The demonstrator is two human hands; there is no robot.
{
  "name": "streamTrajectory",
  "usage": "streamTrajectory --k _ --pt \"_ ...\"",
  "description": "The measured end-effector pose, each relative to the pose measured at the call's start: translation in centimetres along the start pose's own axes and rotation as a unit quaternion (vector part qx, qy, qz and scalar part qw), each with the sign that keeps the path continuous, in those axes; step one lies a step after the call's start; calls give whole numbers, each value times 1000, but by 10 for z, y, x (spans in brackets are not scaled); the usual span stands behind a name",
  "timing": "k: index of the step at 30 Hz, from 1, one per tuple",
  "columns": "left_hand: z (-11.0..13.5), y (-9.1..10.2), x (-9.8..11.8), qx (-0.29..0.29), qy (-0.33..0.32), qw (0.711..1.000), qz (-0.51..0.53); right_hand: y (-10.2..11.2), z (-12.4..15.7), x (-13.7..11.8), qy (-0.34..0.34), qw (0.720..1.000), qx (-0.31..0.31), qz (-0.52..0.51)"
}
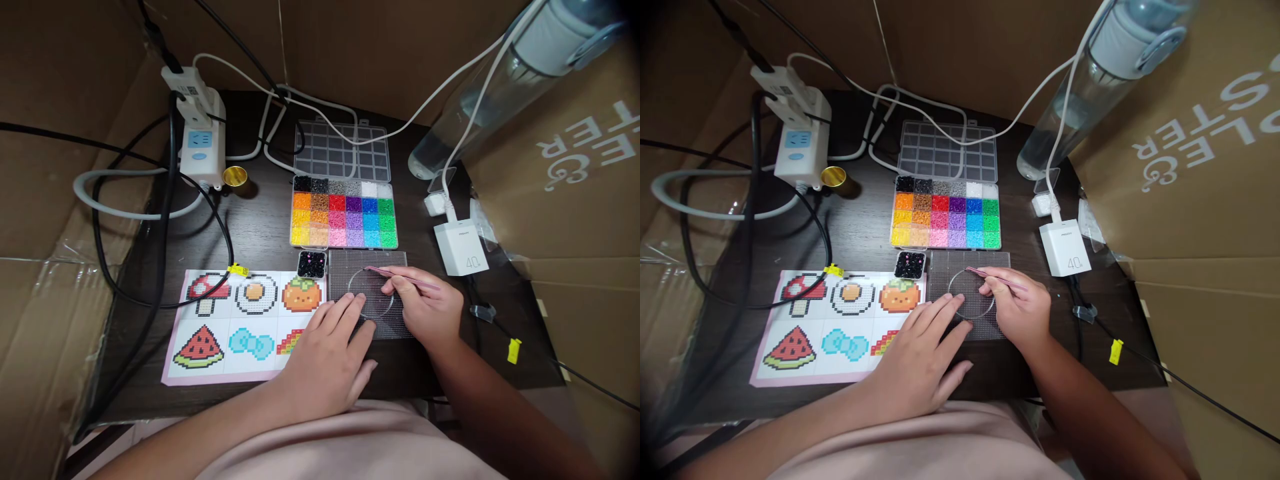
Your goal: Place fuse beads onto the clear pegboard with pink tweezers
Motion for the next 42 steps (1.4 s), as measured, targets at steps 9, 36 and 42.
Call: streamTrajectory --k 9,36,42 --pt "1 0 0 -3 1 1000 -1 1 1 1 0 1000 3 1" --pt "4 2 1 22 -8 1000 18 -40 12 -60 19 995 -23 -92" --pt "5 3 1 28 -12 999 26 -45 12 -60 21 995 -44 -90"
Point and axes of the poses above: each hand's wrist, its own z-axis away from the middle knuckle, its own y-axis out of the back of the hand, x = y × z, the point moved 9 cm from there along -z, towards the middle knuckle, and after that the axes turned 15 degrees about z, right-handed, at the moved point
